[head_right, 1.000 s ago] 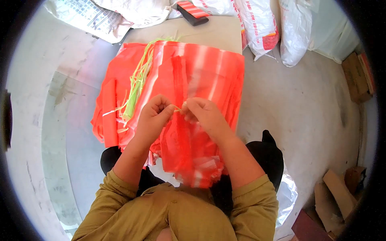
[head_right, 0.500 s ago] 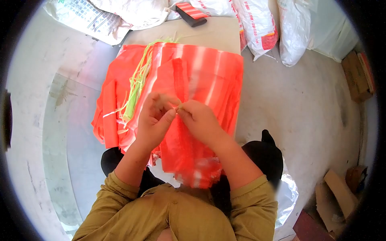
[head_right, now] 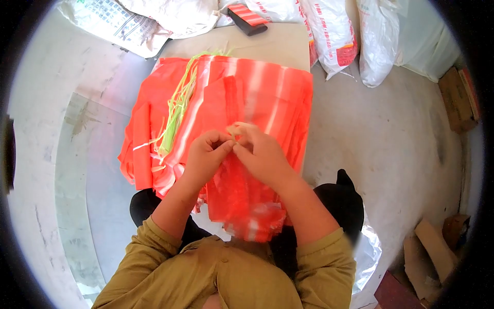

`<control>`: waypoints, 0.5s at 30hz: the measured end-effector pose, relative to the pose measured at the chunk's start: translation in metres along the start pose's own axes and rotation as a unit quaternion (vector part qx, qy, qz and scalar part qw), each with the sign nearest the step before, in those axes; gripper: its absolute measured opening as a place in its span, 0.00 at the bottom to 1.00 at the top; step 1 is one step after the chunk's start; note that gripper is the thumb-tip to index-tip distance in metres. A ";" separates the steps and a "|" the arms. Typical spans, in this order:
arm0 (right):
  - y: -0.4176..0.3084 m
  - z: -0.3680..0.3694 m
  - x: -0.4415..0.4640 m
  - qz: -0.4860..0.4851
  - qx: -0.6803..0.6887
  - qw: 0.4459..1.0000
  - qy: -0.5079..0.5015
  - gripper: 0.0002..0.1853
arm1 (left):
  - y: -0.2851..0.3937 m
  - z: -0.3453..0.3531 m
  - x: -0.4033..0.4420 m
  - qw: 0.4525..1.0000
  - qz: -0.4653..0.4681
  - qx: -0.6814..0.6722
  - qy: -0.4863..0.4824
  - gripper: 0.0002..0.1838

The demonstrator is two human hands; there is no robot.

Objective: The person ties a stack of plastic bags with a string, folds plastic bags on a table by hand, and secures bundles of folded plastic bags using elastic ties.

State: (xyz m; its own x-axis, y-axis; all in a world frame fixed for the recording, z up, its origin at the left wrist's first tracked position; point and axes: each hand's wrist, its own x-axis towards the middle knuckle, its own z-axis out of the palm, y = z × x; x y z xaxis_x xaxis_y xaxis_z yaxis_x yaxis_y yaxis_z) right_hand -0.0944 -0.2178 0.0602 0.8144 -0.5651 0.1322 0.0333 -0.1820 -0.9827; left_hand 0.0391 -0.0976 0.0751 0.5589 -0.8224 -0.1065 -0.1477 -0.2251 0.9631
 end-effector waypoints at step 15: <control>0.004 0.005 0.001 -0.248 -0.273 0.926 0.083 0.11 | -0.004 0.003 -0.002 0.987 0.048 0.154 0.026 0.08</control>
State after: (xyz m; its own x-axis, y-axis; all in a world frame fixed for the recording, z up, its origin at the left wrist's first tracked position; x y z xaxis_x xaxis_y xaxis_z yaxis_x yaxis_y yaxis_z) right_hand -0.0906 -0.2154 0.0559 0.6752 -0.4107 0.6127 0.0449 -0.8062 -0.5899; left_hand 0.0360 -0.0963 0.0703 0.5699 -0.8217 0.0018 -0.4384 -0.3022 0.8465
